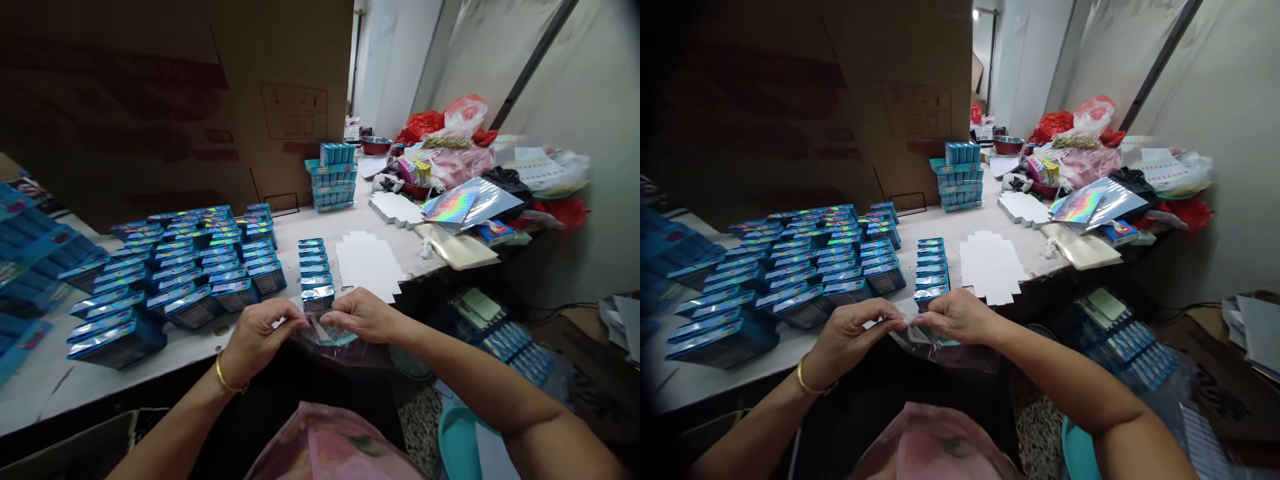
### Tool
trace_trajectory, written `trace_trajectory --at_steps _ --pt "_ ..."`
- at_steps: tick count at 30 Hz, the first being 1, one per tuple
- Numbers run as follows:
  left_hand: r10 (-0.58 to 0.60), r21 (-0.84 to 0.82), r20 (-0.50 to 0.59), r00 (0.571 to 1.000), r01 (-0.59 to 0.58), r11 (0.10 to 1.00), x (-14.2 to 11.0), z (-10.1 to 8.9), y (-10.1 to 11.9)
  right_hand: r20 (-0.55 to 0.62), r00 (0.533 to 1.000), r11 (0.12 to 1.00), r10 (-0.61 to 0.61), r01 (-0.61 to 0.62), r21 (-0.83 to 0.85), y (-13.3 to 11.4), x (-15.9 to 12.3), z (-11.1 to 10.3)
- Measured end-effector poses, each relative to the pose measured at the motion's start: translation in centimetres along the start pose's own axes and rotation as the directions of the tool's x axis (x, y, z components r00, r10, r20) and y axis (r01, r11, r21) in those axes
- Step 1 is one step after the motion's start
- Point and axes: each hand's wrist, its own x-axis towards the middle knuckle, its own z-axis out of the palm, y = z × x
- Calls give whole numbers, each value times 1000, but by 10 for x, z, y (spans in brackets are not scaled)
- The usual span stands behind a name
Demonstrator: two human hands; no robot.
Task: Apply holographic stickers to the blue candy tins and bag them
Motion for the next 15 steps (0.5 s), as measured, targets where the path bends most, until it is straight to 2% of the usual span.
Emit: trace_trajectory --at_steps 1,3,5,7,8,11,15 --pt "-7 -13 -10 1000 7 1000 0 -1 0 44 999 1000 -9 9 -5 0 2 -2" --pt "-44 -34 -1 999 44 998 -2 -5 2 64 998 987 -25 34 -154 -1 3 -3" --pt "-113 -58 105 988 119 991 -5 -12 11 21 997 916 -68 71 -395 -5 1 2" --pt "-182 -65 248 952 204 977 -10 -19 23 -24 981 808 -190 142 -571 -13 -5 11" --pt "-196 -57 286 938 221 974 -13 -20 29 -29 957 760 -289 211 -614 -16 -8 17" --pt "-186 81 232 955 171 982 -18 -21 39 -113 837 653 -536 326 -684 -18 -16 28" --pt "-130 260 250 959 63 963 -24 -19 46 -124 670 539 -732 459 -706 -9 -14 27"
